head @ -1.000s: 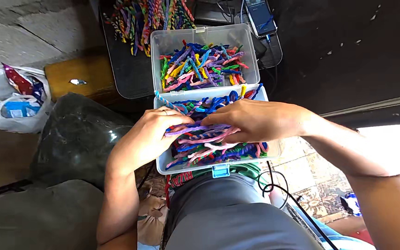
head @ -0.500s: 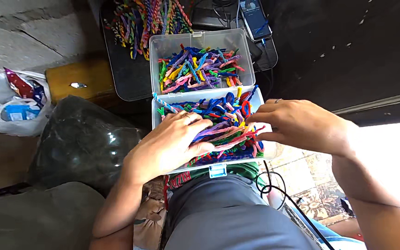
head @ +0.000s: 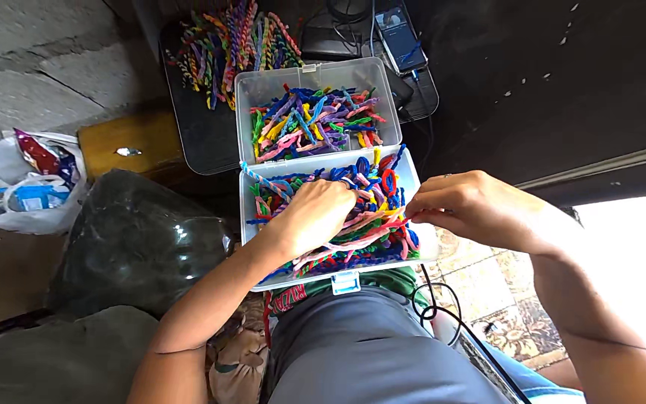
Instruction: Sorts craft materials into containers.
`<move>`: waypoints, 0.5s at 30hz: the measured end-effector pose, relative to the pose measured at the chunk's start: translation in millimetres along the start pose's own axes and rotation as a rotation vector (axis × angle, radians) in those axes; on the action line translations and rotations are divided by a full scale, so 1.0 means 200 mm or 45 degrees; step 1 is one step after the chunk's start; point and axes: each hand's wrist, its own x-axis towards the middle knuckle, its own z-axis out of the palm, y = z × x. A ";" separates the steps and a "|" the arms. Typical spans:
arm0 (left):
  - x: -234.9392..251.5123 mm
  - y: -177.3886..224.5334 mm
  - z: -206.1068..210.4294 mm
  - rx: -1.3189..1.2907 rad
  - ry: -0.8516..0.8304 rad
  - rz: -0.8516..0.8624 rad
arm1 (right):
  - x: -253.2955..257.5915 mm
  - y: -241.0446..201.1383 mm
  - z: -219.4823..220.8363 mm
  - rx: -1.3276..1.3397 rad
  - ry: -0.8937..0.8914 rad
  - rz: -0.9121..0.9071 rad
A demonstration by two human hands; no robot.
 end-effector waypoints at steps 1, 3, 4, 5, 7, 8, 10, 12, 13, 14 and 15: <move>-0.01 0.00 -0.01 -0.013 0.039 -0.007 | 0.00 0.00 -0.01 0.003 0.019 -0.033; -0.04 -0.02 -0.03 -0.062 0.175 -0.030 | -0.02 0.00 -0.04 0.034 0.062 -0.095; -0.05 -0.02 -0.04 -0.091 0.260 -0.033 | -0.03 -0.01 -0.07 0.070 0.087 -0.123; -0.07 -0.02 -0.05 -0.131 0.348 -0.023 | -0.03 -0.02 -0.10 0.125 0.118 -0.149; -0.11 0.00 -0.09 -0.240 0.490 0.007 | -0.05 -0.05 -0.16 0.253 0.187 -0.185; -0.13 0.01 -0.12 -0.308 0.549 0.031 | -0.06 -0.08 -0.19 0.299 0.224 -0.200; -0.16 0.05 -0.16 -0.433 0.664 0.093 | -0.07 -0.12 -0.22 0.337 0.293 -0.238; -0.17 0.10 -0.20 -0.532 0.776 0.160 | -0.05 -0.16 -0.23 0.315 0.360 -0.289; -0.17 0.13 -0.21 -0.578 0.812 0.190 | -0.03 -0.18 -0.22 0.284 0.393 -0.308; -0.18 0.15 -0.23 -0.617 0.831 0.215 | -0.01 -0.21 -0.21 0.250 0.426 -0.329; -0.18 0.17 -0.23 -0.650 0.839 0.237 | 0.02 -0.22 -0.20 0.217 0.457 -0.358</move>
